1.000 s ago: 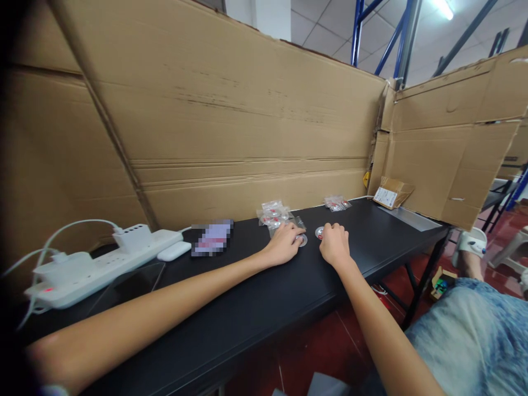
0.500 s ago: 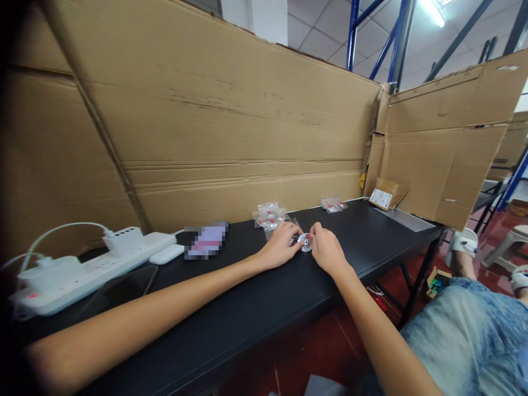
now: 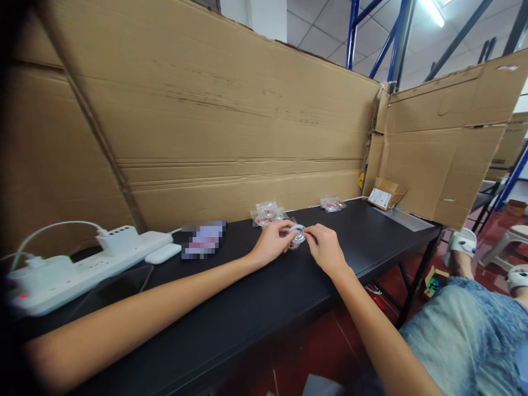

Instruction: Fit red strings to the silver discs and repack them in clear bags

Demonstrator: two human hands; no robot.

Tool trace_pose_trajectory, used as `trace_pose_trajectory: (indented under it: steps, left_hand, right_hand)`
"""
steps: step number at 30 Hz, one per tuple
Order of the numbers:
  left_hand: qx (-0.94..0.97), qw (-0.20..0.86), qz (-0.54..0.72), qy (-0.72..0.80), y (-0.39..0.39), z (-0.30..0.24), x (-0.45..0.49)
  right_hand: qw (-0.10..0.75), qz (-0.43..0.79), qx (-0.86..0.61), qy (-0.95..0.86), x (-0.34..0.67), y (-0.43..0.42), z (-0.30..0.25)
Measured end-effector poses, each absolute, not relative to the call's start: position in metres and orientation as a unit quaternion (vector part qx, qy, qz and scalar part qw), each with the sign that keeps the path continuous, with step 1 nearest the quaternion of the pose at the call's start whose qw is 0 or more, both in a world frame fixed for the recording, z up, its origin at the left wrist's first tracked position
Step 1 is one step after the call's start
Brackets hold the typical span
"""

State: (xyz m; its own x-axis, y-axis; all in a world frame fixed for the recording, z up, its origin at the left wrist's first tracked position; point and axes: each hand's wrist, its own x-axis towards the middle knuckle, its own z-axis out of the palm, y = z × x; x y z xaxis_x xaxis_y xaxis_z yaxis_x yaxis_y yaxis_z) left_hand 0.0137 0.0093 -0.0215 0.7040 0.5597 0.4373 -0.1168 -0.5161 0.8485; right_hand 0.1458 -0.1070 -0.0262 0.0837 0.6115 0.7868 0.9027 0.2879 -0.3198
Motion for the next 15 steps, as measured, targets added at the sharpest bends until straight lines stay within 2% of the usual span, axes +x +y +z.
trace_pose_trajectory:
  steps: [9, 15]
  left_hand:
    - [0.732, 0.594, 0.320, 0.095, 0.0139, -0.0231, 0.0151]
    - [0.733, 0.609, 0.287, 0.094, 0.0113, -0.0213, 0.0146]
  right_hand:
    - [0.440, -0.163, -0.580, -0.665, 0.1472, -0.1046, -0.0278]
    - [0.462, -0.167, -0.578, -0.652, 0.1486, -0.1057, -0.0276]
